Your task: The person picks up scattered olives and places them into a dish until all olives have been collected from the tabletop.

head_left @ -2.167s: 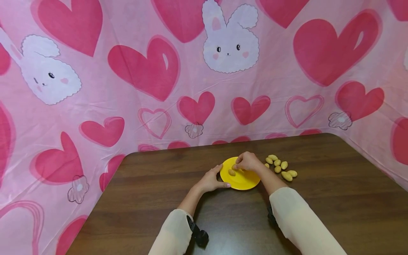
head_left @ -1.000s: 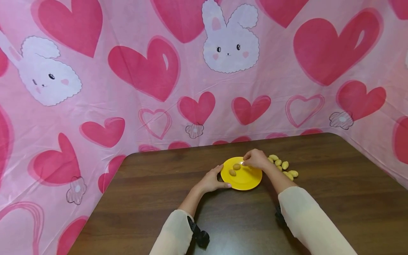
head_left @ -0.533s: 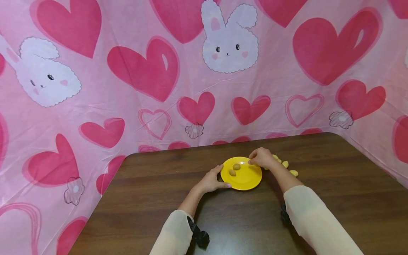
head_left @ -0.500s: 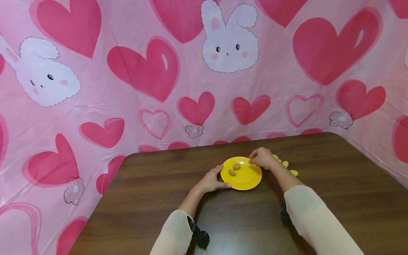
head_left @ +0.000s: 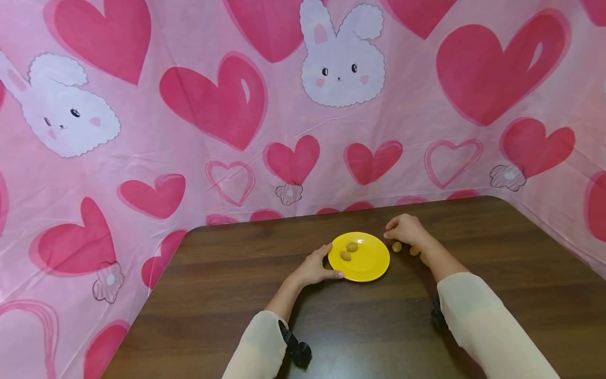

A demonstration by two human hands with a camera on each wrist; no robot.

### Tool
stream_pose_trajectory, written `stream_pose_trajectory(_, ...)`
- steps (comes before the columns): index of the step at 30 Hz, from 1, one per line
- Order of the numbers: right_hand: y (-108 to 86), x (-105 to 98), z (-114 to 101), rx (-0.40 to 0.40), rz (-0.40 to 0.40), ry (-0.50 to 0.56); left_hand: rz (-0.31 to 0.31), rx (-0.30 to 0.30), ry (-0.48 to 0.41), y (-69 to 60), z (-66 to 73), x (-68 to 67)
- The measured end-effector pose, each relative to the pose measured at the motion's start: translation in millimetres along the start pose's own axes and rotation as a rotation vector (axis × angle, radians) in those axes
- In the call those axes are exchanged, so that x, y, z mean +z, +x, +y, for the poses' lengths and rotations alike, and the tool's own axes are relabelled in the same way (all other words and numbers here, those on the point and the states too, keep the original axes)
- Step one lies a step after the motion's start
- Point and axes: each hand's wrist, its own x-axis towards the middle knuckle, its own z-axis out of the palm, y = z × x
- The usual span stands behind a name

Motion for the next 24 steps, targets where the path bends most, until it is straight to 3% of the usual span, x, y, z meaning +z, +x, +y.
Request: stream_pose_trajectory(24,-9.8,-24.0,35.8,0.054,0.095,0.007,0.004,-0.009,0.009,0.4,0.7,-0.4)
